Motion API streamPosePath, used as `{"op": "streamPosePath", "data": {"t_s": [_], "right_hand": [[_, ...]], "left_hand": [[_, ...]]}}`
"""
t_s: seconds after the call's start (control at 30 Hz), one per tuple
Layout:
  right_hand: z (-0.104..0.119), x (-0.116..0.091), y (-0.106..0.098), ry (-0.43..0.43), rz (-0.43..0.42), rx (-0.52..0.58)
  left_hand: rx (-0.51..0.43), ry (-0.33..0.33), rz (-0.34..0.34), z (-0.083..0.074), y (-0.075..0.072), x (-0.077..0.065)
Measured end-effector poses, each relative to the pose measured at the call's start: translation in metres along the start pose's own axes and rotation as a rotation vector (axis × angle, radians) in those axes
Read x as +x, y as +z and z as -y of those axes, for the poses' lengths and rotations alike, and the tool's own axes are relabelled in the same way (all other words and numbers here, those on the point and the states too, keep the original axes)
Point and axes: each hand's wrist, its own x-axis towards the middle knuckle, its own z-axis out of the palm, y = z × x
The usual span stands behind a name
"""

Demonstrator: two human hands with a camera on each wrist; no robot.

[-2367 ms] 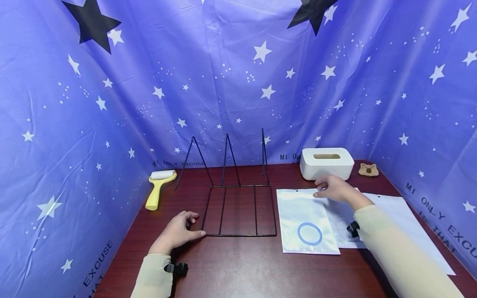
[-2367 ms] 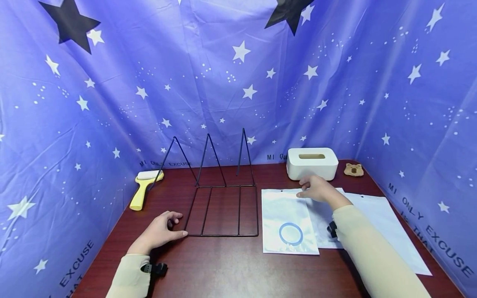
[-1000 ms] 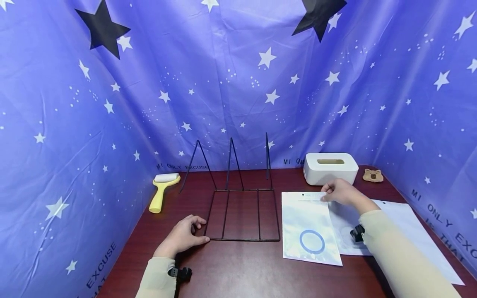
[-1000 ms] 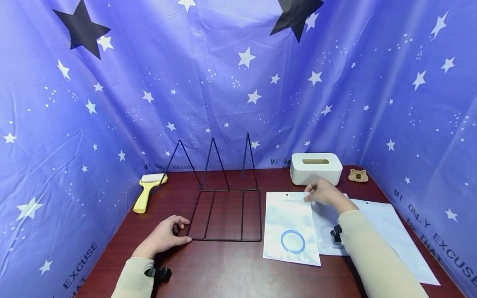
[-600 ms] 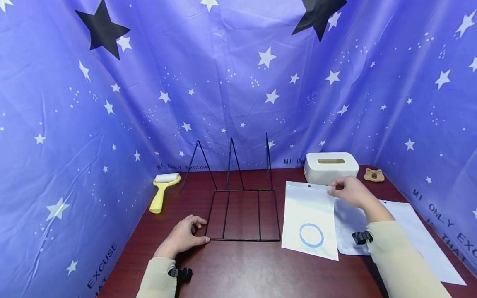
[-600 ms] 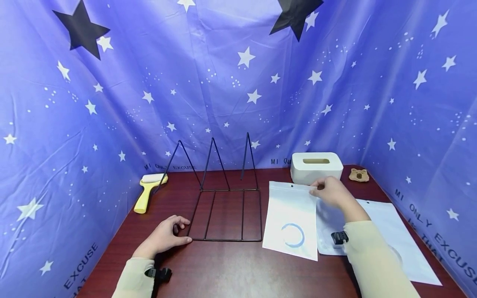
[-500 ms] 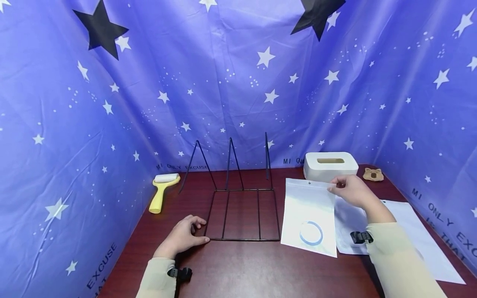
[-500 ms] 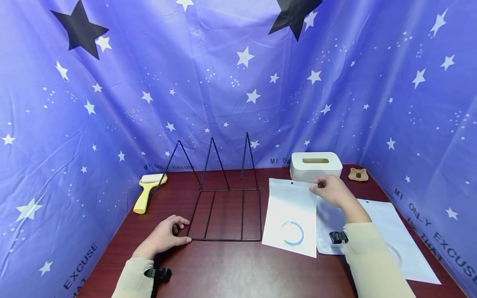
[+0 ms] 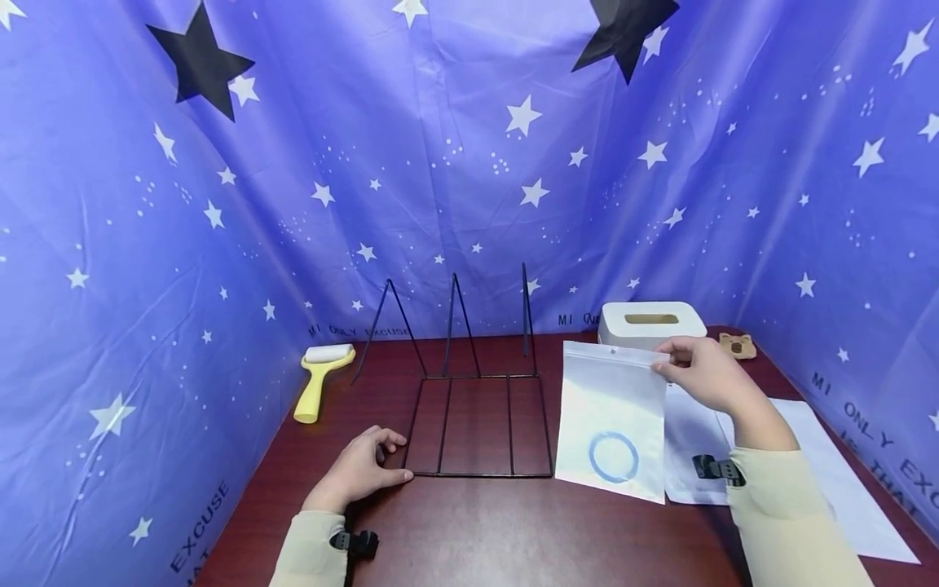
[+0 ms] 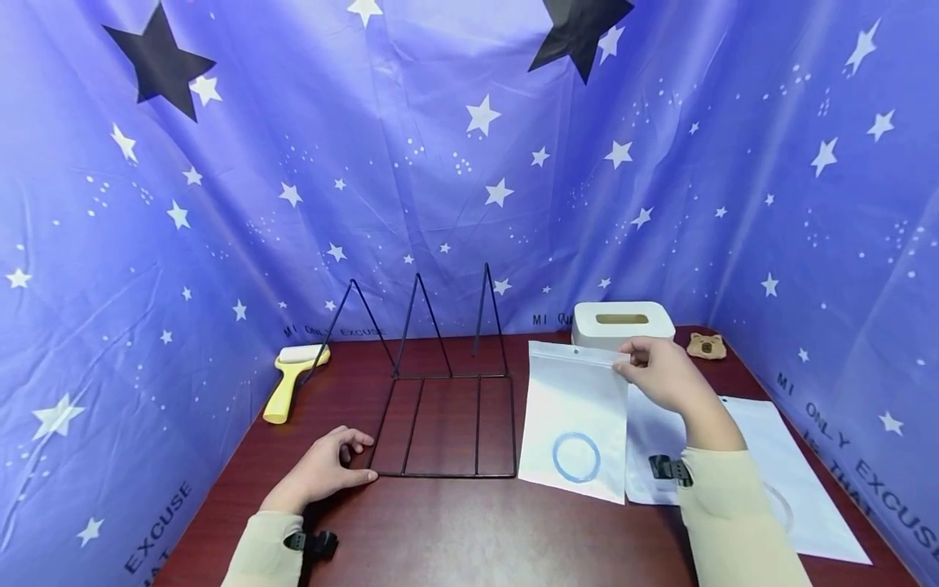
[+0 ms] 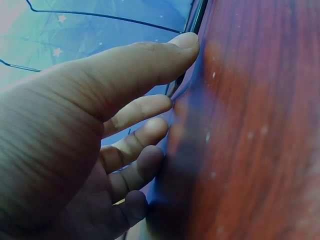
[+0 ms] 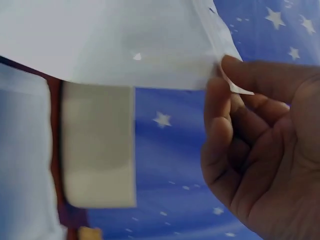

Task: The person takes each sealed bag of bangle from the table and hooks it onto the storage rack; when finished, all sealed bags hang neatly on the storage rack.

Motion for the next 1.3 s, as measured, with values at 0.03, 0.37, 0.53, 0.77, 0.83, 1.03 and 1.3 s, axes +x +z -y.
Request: {"op": "streamPosePath", "data": {"t_s": [0.03, 0.37, 0.53, 0.77, 0.83, 1.03, 1.3], "right_hand": [[0.002, -0.003, -0.003, -0.015, -0.002, -0.011], [0.017, -0.022, -0.022, -0.168, -0.067, -0.019], [0.029, -0.029, -0.029, -0.189, -0.075, 0.003], [0.043, -0.039, -0.035, -0.213, -0.119, 0.018], [0.045, -0.041, -0.036, -0.216, -0.135, 0.020], [0.051, -0.046, -0.040, -0.195, -0.195, 0.007], [0.064, -0.055, -0.045, -0.164, -0.255, 0.034]], "left_hand": [[0.000, 0.009, 0.000, 0.001, 0.001, -0.001], [-0.024, 0.014, 0.002, -0.001, 0.001, 0.000], [-0.022, 0.016, -0.005, -0.001, 0.000, 0.000], [-0.017, -0.004, -0.010, -0.001, 0.000, 0.001], [-0.015, -0.008, -0.009, 0.000, 0.000, 0.001], [-0.004, -0.004, -0.007, 0.001, -0.001, 0.000], [-0.010, -0.022, -0.003, -0.003, -0.001, 0.000]]}}
